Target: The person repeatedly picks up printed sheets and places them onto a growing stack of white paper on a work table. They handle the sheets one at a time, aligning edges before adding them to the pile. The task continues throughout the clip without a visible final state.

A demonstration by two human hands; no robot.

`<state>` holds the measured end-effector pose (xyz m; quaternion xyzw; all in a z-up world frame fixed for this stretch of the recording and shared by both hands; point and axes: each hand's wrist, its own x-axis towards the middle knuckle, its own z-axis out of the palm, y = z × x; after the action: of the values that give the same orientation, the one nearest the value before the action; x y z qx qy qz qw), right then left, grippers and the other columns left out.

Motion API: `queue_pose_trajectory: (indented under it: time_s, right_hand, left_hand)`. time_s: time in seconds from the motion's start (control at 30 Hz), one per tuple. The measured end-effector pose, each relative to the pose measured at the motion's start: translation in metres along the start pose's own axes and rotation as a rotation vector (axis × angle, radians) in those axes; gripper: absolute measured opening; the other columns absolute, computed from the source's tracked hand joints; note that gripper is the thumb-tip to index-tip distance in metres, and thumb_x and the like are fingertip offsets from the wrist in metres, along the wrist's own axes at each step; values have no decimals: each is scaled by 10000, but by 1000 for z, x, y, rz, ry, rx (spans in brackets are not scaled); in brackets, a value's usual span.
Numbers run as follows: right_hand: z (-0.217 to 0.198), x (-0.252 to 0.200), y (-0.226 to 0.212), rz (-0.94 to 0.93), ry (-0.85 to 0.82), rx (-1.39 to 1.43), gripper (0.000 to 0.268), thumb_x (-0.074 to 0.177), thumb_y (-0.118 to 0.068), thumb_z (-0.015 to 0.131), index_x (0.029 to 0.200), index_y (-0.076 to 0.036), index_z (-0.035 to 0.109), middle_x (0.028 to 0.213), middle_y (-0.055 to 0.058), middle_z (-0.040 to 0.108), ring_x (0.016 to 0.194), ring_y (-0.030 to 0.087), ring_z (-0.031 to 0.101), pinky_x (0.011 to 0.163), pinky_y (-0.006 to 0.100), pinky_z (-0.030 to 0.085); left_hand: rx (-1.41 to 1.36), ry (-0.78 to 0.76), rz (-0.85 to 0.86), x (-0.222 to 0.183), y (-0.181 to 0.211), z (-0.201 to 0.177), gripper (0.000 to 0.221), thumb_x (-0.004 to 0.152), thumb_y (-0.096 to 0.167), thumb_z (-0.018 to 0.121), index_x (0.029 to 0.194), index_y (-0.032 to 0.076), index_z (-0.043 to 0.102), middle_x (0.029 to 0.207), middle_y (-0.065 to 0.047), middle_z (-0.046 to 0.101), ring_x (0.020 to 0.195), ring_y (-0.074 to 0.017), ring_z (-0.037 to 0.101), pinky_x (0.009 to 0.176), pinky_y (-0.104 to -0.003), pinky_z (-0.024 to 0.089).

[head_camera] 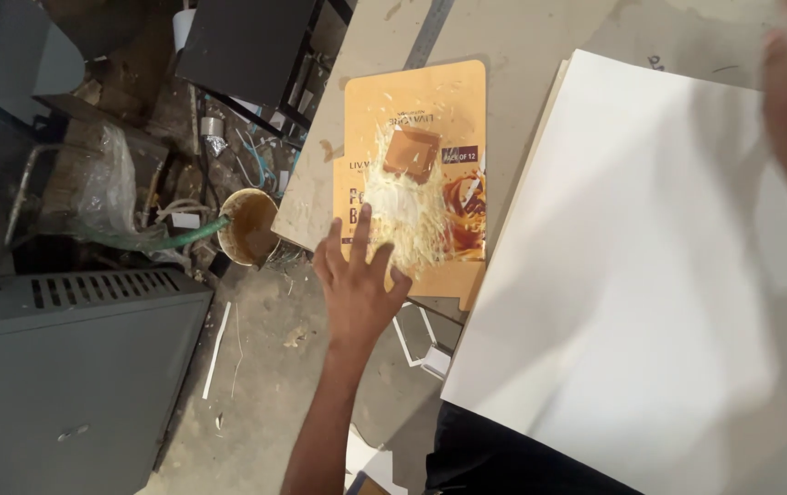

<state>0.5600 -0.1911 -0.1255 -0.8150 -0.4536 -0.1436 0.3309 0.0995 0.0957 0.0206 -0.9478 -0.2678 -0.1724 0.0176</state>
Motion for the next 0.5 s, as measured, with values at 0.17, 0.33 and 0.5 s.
queue_pose_trajectory:
  time_s: [0.17, 0.33, 0.5]
  right_hand:
    - [-47, 55, -154, -76, 9, -67, 238, 1083, -106, 614, 1305, -25, 636, 1224, 145, 671, 1117, 304, 635, 1012, 394, 457]
    - [-27, 27, -165, 100, -211, -155, 221, 1094, -231, 694, 1273, -102, 677, 1215, 105, 725, 1040, 267, 616, 1010, 489, 397]
    - [-16, 19, -173, 88, -176, -173, 211, 1070, -189, 653, 1255, -102, 706, 1253, 71, 710, 1204, 295, 554, 1076, 505, 353]
  left_hand:
    - [90, -21, 53, -18, 4, 3, 238, 785, 173, 697, 998, 73, 727, 1546, -123, 491, 1373, -424, 437, 1091, -612, 383]
    - [96, 17, 26, -37, 7, 1, 270, 809, 152, 697, 1065, 78, 737, 1523, -154, 509, 1372, -404, 455, 1116, -586, 395]
    - [-105, -1, -42, -45, 14, -9, 259, 770, 126, 688, 1026, 109, 721, 1492, -155, 506, 1361, -421, 457, 1110, -573, 395]
